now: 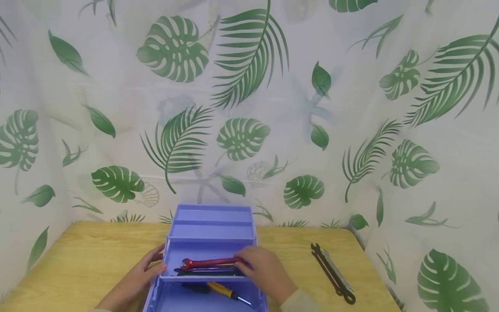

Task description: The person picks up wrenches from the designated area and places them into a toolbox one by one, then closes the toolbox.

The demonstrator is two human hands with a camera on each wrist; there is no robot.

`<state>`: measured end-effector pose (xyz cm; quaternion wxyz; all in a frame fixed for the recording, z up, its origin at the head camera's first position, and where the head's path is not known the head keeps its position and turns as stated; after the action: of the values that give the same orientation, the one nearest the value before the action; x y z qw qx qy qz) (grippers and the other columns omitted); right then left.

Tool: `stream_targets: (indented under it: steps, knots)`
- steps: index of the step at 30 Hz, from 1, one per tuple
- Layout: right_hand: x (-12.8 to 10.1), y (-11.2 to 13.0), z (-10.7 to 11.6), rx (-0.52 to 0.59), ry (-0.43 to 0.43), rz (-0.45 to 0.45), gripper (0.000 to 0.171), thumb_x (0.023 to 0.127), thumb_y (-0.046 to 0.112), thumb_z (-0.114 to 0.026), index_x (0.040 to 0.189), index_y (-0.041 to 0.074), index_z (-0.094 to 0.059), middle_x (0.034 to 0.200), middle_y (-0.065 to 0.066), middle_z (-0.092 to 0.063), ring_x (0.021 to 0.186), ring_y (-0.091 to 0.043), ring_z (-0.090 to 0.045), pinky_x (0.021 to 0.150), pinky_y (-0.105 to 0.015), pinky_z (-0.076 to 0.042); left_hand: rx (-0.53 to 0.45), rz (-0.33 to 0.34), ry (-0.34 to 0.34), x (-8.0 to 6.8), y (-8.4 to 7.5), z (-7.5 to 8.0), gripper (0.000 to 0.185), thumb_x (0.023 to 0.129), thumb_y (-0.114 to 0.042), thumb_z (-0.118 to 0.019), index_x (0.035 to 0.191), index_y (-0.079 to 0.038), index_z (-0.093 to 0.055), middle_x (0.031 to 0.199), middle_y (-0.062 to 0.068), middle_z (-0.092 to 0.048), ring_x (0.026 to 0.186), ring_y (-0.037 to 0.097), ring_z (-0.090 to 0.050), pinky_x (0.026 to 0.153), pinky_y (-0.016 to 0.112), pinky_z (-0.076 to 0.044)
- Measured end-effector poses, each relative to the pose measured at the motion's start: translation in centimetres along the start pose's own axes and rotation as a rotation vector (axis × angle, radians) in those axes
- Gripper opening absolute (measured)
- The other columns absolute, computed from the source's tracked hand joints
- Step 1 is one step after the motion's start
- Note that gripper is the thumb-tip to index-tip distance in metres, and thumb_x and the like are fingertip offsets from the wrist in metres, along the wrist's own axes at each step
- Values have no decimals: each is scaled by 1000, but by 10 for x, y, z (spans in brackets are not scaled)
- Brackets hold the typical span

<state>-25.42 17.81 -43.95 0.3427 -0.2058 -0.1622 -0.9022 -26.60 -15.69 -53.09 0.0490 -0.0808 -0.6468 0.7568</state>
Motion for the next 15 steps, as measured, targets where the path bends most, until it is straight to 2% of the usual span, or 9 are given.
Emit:
stream_targets:
  steps: [6,15]
  knots:
    - [9,-1,-5,-35,132,-50,13,92,24,-80,102,16,-78,94,7,-74,86,-7,-68,77,-31,-59,-30,-4,17,0,1,-1,75,100,-32,-66,161,-8,-29,151,29,-40,134,46,-51,95,54,-56]
    - [13,-4,-7,-28,189,-80,20,93,26,-78,109,14,-77,103,3,-76,96,-14,-70,84,-36,-60,-36,18,21,2,3,1,77,100,-35,-65,162,-9,-28,153,28,-38,134,44,-50,97,55,-55]
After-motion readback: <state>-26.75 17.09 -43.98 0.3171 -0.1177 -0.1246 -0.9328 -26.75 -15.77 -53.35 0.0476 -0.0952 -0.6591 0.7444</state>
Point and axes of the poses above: each hand's wrist, its own x-axis towards the middle knuckle, its own z-axis out of the back of the hand, y = z × x, the point moved 3 cm from there along x, towards the middle knuckle
